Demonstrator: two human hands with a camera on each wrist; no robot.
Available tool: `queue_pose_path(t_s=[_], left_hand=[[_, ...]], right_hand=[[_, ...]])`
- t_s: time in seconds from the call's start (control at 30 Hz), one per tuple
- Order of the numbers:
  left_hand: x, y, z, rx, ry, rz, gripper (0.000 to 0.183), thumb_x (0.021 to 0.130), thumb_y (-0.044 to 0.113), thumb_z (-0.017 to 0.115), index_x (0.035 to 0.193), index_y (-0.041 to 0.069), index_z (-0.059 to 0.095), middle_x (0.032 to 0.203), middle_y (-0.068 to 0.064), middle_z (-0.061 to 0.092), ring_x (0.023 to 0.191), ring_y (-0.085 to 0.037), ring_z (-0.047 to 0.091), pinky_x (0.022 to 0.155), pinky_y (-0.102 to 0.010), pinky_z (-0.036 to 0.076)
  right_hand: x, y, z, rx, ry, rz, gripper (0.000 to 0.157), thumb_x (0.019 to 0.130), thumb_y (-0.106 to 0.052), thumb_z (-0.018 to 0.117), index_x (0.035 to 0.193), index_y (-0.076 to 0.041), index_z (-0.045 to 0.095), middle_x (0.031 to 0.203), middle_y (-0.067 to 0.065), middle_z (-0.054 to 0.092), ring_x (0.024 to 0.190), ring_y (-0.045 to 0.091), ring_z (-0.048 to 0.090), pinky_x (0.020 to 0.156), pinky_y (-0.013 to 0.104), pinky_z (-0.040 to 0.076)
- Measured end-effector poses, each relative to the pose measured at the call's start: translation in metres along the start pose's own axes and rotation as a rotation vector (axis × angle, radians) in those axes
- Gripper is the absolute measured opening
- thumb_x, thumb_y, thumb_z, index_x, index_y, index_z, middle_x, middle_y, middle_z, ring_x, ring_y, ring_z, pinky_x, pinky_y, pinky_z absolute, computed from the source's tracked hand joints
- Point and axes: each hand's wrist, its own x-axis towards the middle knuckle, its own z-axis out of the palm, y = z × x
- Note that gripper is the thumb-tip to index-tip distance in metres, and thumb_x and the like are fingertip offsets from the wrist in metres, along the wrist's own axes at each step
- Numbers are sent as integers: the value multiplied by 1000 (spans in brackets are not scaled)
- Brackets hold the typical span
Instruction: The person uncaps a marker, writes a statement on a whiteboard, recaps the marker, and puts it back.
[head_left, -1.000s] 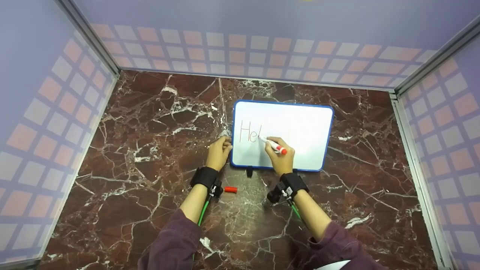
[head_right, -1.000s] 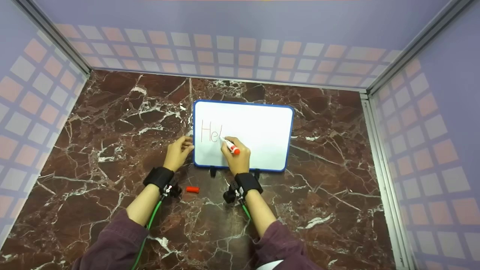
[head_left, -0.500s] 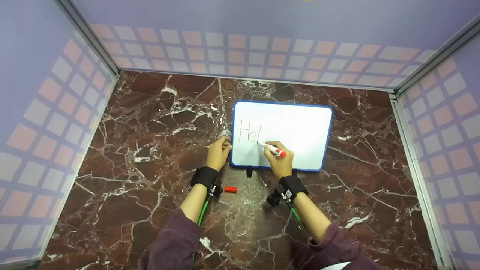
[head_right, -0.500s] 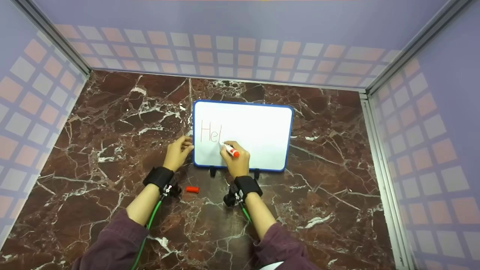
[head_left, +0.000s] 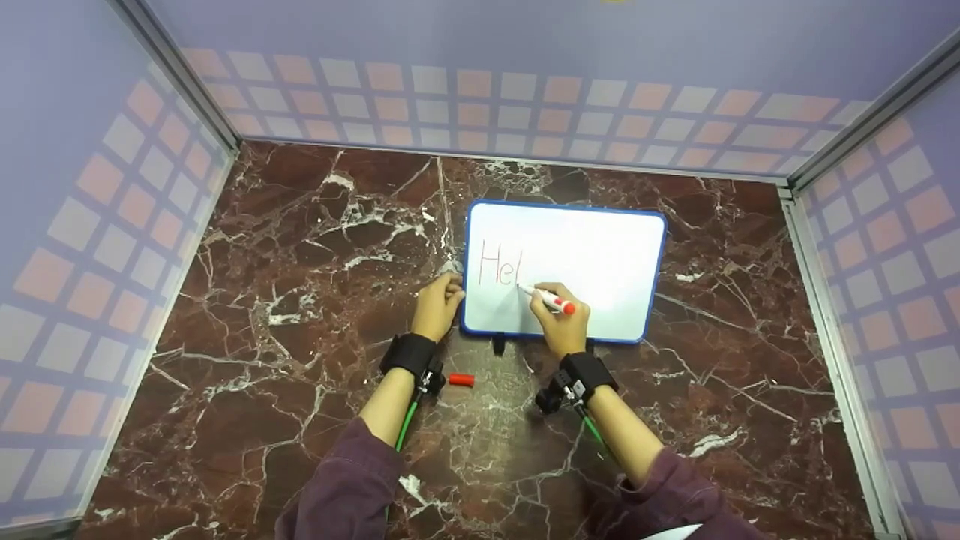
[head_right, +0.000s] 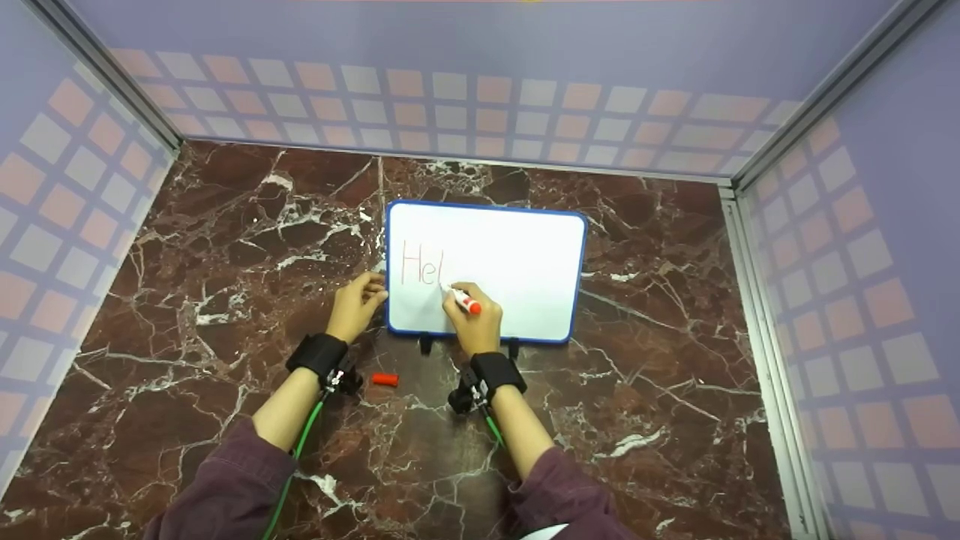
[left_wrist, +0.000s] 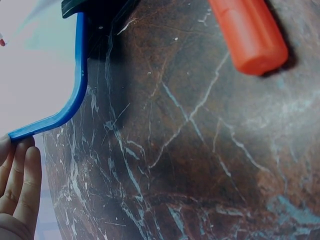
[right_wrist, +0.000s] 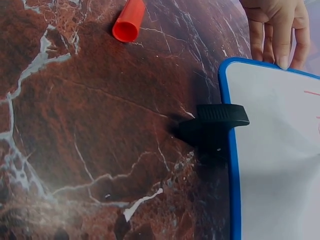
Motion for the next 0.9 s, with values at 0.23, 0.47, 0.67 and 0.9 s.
queue_pose_path(t_s=[0.23, 0.47, 0.67, 0.9], left_hand=[[0, 0, 0, 5, -8, -15, 20, 84, 1, 60, 103, -5, 60, 93, -22, 69, 86, -32, 66, 79, -38, 56], [0, 0, 0, 11, -2, 13, 20, 84, 2, 60, 103, -5, 61, 92, -21, 69, 85, -31, 67, 79, -38, 56], [0, 0, 0, 6, 3, 16, 20, 83, 1, 60, 102, -5, 61, 92, -22, 69, 85, -31, 67, 79, -38, 56], [0, -1, 0, 10, 0, 10, 20, 83, 1, 60, 103, -5, 61, 92, -22, 69, 85, -31, 67, 79, -38, 56]], right_hand=[[5, -29, -10, 19, 61, 11, 11, 76, 2, 64, 85, 5, 68, 74, 19, 69, 59, 6, 55, 52, 8, 43], [20, -19, -8, 10, 98, -24, 12, 78, 0, 64, 89, 2, 69, 77, 17, 71, 64, 21, 65, 55, 9, 46], [28, -14, -7, -2, 107, -33, 14, 79, -1, 64, 91, 0, 70, 83, 16, 72, 69, 21, 65, 57, 9, 47], [30, -36, -14, 32, 93, -41, 16, 80, 1, 63, 94, 5, 68, 80, 19, 71, 68, 26, 65, 59, 5, 44]])
